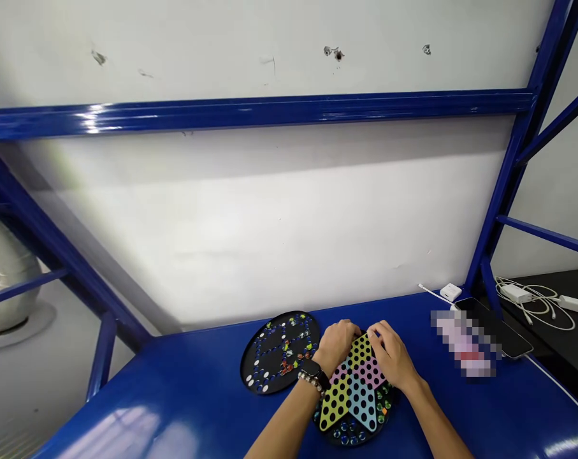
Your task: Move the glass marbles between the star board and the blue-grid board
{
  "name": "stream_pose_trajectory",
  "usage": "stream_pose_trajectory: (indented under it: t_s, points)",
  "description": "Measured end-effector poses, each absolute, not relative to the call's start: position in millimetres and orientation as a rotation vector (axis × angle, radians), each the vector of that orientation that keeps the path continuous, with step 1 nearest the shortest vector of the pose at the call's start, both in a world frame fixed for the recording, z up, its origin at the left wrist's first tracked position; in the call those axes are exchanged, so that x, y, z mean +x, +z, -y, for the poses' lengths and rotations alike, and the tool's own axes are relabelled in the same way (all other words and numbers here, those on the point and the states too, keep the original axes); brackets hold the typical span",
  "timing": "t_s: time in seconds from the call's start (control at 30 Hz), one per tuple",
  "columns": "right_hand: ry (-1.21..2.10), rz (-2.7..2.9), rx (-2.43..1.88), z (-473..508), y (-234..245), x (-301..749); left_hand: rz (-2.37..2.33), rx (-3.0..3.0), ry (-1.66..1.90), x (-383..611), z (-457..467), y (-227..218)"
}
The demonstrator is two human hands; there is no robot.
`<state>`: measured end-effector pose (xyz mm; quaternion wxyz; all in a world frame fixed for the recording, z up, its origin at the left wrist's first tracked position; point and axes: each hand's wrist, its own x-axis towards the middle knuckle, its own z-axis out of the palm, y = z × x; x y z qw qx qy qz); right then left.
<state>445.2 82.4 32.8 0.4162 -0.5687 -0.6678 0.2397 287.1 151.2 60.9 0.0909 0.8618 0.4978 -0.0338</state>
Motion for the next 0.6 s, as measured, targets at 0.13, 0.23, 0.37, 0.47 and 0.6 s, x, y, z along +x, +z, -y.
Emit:
stream_pose_trajectory:
  t_s: [0.13, 0.23, 0.37, 0.47, 0.6]
  points:
    - [0.605, 1.67, -1.439, -82.4, 32.4, 445.8, -1.497, 2.524, -0.049, 287.2, -156.5, 62.0]
    - [0.605, 1.668, -1.44, -81.9, 33.7, 445.6, -1.528, 2.487, 0.081, 277.5, -155.7, 64.0]
    - [0.613, 1.685, -1.448, -80.1, 37.1, 443.9, -1.692, 2.392, 0.284, 237.9, -156.4, 67.4]
    - [0.619, 1.7, -1.46, -79.0, 37.7, 443.1, -1.846, 2.298, 0.306, 199.9, -156.0, 65.9]
    - [0.612, 1.694, -1.464, -79.5, 35.2, 443.7, -1.935, 2.253, 0.274, 165.7, -145.1, 58.5]
